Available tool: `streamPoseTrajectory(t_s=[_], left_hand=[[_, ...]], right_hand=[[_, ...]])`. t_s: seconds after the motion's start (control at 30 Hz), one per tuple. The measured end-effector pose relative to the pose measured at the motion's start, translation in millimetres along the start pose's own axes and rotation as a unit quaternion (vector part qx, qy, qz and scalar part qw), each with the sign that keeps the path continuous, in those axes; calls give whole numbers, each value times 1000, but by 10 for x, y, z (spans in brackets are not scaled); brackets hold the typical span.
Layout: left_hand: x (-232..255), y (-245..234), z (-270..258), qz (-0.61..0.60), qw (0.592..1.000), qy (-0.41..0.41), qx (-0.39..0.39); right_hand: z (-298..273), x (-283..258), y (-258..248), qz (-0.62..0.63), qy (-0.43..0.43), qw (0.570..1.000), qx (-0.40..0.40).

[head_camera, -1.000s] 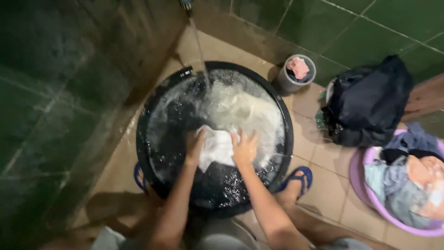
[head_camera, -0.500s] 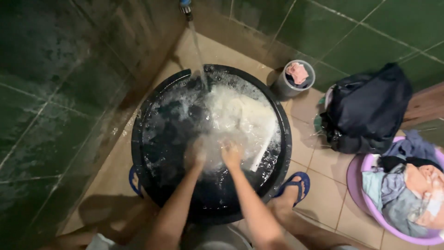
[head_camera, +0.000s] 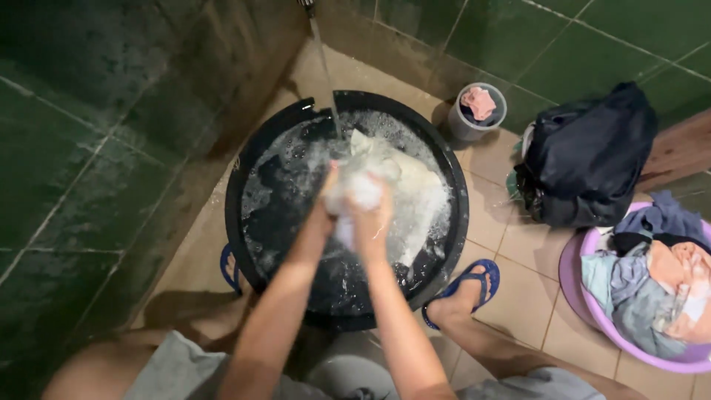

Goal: The person washes clothes by hand in a black basin filled with soapy water, scrubbing and rinsing each item. They transfer washed items to a nearby purple basin and continue with the remaining laundry.

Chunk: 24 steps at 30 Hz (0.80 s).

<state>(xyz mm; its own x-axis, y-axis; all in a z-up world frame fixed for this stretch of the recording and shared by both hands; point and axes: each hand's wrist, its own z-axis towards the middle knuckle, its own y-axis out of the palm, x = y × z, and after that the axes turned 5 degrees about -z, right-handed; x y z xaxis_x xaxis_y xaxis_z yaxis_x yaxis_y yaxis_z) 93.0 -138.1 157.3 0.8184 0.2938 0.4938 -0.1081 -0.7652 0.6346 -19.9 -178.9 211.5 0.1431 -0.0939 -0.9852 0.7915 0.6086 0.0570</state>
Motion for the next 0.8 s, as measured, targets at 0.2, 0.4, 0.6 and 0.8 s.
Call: streamPoseTrajectory(t_s=[0.2, 0.4, 0.6, 0.8], left_hand=[[-511, -85, 361, 2, 989, 134, 69], [-327, -197, 303, 123, 973, 189, 43], [572, -1076, 129, 555, 757, 300, 169], [-57, -1353, 300, 720, 520, 446, 110]], right_hand=[[164, -29, 149, -246, -94, 960, 100], [778, 656, -129, -417, 25, 906, 63], [1035, 1182, -964, -543, -134, 827, 53], [420, 1993, -762, -545, -94, 755, -352]])
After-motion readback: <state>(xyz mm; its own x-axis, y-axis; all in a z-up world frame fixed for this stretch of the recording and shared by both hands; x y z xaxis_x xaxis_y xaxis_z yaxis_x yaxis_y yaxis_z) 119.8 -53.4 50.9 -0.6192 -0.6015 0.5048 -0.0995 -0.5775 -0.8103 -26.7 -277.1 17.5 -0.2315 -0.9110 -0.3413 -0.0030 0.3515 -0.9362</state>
